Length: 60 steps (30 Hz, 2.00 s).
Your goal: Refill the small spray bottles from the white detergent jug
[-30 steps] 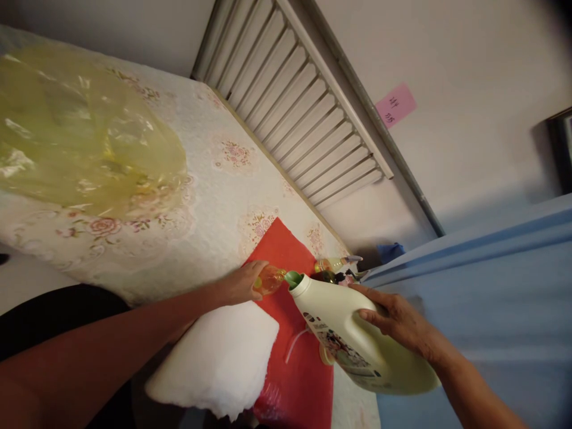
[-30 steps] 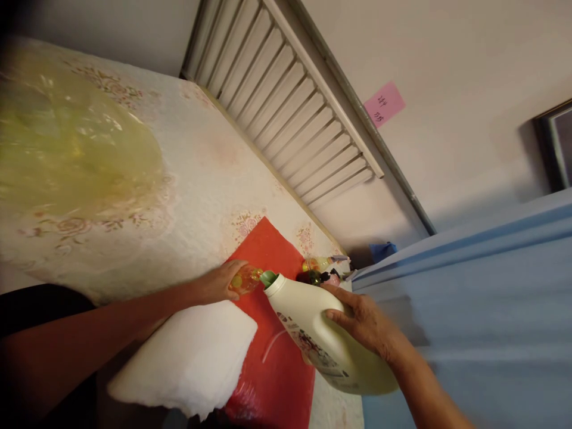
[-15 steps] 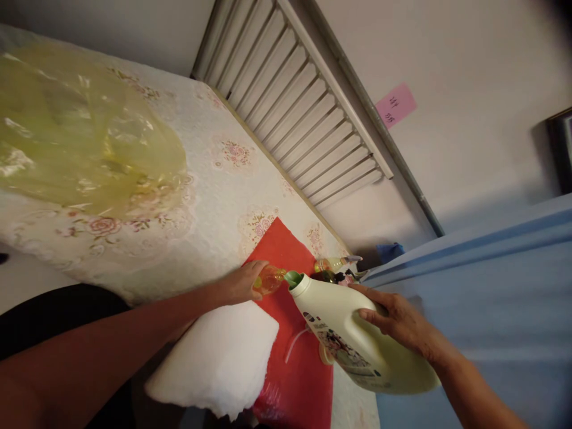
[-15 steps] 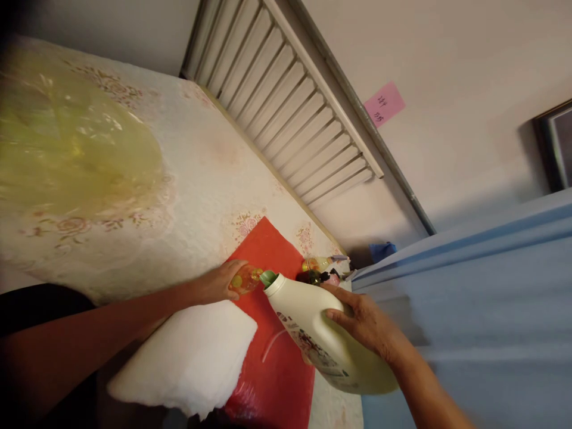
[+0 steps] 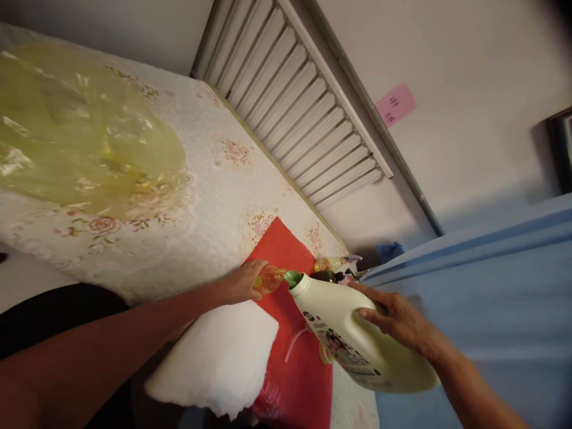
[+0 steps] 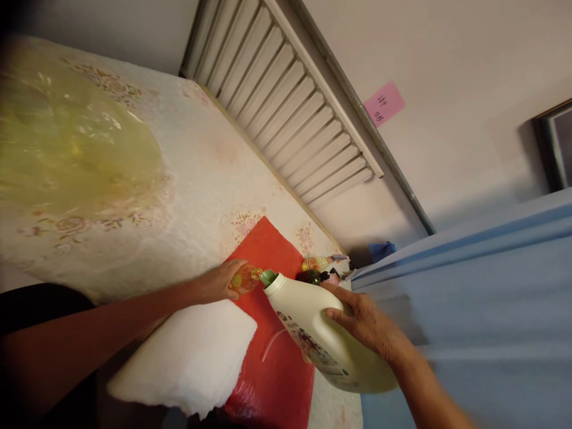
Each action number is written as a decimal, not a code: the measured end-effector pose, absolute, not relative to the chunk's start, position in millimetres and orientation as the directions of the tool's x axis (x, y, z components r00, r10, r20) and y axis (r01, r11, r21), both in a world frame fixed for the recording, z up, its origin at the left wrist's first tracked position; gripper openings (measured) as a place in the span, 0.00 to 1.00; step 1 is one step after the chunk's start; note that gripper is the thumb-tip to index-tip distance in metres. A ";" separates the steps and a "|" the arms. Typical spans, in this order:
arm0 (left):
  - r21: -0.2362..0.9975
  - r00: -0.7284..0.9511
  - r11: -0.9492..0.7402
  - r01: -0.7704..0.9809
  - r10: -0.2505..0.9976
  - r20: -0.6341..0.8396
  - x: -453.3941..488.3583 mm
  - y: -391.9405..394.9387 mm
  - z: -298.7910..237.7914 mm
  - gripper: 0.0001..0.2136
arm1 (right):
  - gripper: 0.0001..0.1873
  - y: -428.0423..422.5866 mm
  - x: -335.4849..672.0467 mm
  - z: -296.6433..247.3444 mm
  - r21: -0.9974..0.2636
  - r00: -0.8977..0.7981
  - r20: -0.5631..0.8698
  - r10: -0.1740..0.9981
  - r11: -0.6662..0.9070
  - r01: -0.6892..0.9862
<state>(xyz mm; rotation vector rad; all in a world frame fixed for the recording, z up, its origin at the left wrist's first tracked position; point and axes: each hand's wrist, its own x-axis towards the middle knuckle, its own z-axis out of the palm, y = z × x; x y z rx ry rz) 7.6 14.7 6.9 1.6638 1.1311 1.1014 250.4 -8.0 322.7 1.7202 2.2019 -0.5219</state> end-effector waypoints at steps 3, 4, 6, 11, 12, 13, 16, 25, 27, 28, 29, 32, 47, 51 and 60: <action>0.933 0.224 -0.274 0.233 0.949 0.223 7.4 14.8 8.4 0.37 | 0.35 -8.7 248.2 323.4 -0.083 -0.218 -0.448 0.867 0.202 0.976; 0.932 0.224 -0.276 0.234 0.948 0.225 7.3 14.7 8.7 0.36 | 0.36 -8.7 247.5 323.6 -0.080 -0.215 -0.448 0.868 0.200 0.976; 0.932 0.219 -0.273 0.240 0.950 0.222 7.0 14.4 9.1 0.36 | 0.35 -8.3 247.0 323.7 -0.077 -0.212 -0.447 0.869 0.199 0.977; 0.934 0.221 -0.266 0.239 0.951 0.215 6.3 14.0 9.1 0.36 | 0.35 -6.2 251.8 322.5 -0.113 -0.242 -0.444 0.863 0.214 0.970; 0.934 0.224 -0.265 0.239 0.951 0.213 6.3 14.1 9.1 0.36 | 0.35 -5.8 253.0 322.1 -0.122 -0.248 -0.446 0.860 0.216 0.969; 0.934 0.226 -0.263 0.241 0.951 0.209 6.2 14.2 9.2 0.36 | 0.36 -5.6 253.8 321.8 -0.127 -0.250 -0.450 0.858 0.216 0.968; 0.936 0.227 -0.255 0.243 0.953 0.201 6.2 14.2 9.9 0.36 | 0.36 -5.2 253.9 321.6 -0.139 -0.252 -0.457 0.853 0.211 0.967; 0.927 0.222 -0.267 0.265 0.952 0.210 6.5 13.5 9.9 0.37 | 0.35 -7.1 247.9 323.8 -0.113 -0.236 -0.453 0.860 0.208 0.972; 0.926 0.224 -0.276 0.258 0.949 0.221 6.4 13.8 9.6 0.37 | 0.36 -7.3 248.3 323.9 -0.102 -0.236 -0.448 0.862 0.213 0.972; 0.925 0.226 -0.283 0.252 0.947 0.228 6.3 13.8 9.6 0.36 | 0.36 -7.4 248.5 324.1 -0.096 -0.237 -0.446 0.863 0.217 0.971; 0.925 0.228 -0.287 0.247 0.945 0.233 6.2 13.8 9.6 0.36 | 0.36 -7.5 248.7 324.2 -0.093 -0.239 -0.447 0.862 0.221 0.971; 0.928 0.232 -0.295 0.229 0.942 0.243 5.9 13.3 10.3 0.35 | 0.35 -8.0 248.5 324.7 -0.089 -0.234 -0.454 0.860 0.218 0.972; 0.929 0.228 -0.309 0.205 0.938 0.262 6.4 13.6 9.2 0.34 | 0.35 -9.2 244.5 326.0 -0.084 -0.221 -0.451 0.865 0.205 0.975; 0.939 0.214 -0.276 0.205 0.949 0.232 6.6 13.9 7.4 0.36 | 0.35 -10.0 244.3 326.5 -0.072 -0.214 -0.450 0.867 0.204 0.976; 0.942 0.212 -0.264 0.206 0.952 0.220 7.8 14.4 6.7 0.36 | 0.35 -7.6 248.9 324.6 -0.084 -0.231 -0.447 0.864 0.217 0.973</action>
